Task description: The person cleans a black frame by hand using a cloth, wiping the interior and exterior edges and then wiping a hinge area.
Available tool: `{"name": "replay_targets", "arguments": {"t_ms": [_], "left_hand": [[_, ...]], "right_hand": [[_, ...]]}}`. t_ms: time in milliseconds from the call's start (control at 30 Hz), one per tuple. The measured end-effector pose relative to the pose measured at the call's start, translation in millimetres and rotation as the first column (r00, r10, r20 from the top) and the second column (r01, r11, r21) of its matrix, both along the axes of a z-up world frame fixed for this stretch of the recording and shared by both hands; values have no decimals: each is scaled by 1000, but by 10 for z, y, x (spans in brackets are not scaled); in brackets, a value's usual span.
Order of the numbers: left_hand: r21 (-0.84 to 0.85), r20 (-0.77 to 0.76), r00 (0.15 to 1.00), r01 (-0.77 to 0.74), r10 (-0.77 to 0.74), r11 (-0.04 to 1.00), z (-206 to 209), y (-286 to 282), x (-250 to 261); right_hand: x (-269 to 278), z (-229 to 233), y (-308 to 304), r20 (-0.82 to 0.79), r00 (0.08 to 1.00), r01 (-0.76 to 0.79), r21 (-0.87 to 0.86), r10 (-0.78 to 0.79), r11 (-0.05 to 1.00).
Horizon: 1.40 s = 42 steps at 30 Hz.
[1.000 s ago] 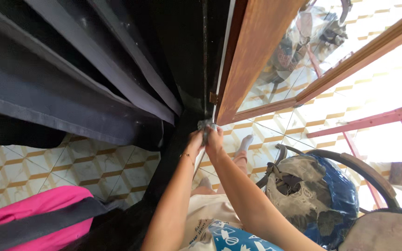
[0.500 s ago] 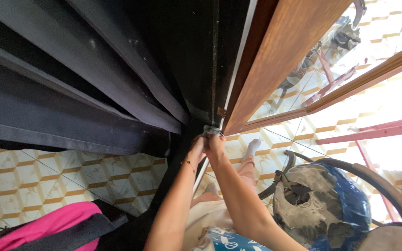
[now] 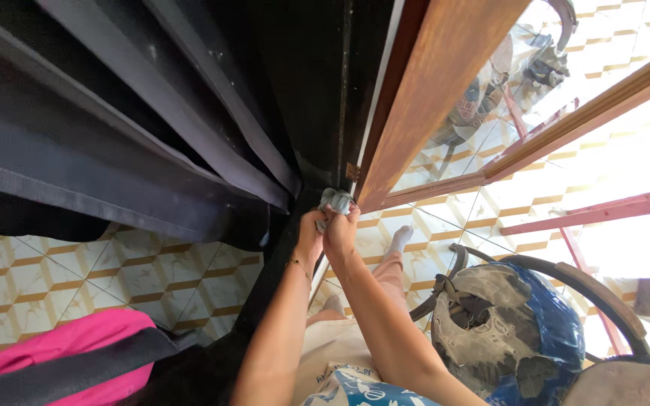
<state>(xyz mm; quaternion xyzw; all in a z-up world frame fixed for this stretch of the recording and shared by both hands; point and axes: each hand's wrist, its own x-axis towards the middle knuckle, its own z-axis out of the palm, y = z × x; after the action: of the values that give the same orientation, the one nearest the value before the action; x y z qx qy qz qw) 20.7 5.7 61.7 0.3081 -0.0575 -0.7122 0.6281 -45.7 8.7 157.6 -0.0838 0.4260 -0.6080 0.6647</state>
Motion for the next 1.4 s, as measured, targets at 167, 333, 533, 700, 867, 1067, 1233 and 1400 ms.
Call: {"name": "replay_targets", "arguments": {"t_ms": [167,333,533,700,867,1067,1233,1400], "left_hand": [[136,28,995,-96,93,986,455,101,-125],[234,75,997,-18,1,972,181,181,-282],[507,288,881,192,-376,840,-399,502,-319],[543,240,912,158,-332,825,-496,280,-185],[400,245,943,113,-225,909,-738,67,-118],[409,128,981,79,-143,909,-381,44,-51],[404,271,947,52,-174,913,306,190,-101],[-10,421,902,-96,91,995,258,273,-191]], "right_hand": [[-63,376,140,-95,994,-54,-47,49,997],[-113,230,188,-189,982,44,159,-13,986],[-175,-727,15,-189,981,120,430,-41,895],[-257,-1006,-193,12,1000,11,263,-14,965],[-106,-919,-261,46,999,-15,319,0,948],[-30,-898,-240,-10,998,-61,260,66,964],[26,-828,-53,-714,700,-61,-72,-9,996],[11,-139,135,-830,555,-115,-132,-47,985]]}}
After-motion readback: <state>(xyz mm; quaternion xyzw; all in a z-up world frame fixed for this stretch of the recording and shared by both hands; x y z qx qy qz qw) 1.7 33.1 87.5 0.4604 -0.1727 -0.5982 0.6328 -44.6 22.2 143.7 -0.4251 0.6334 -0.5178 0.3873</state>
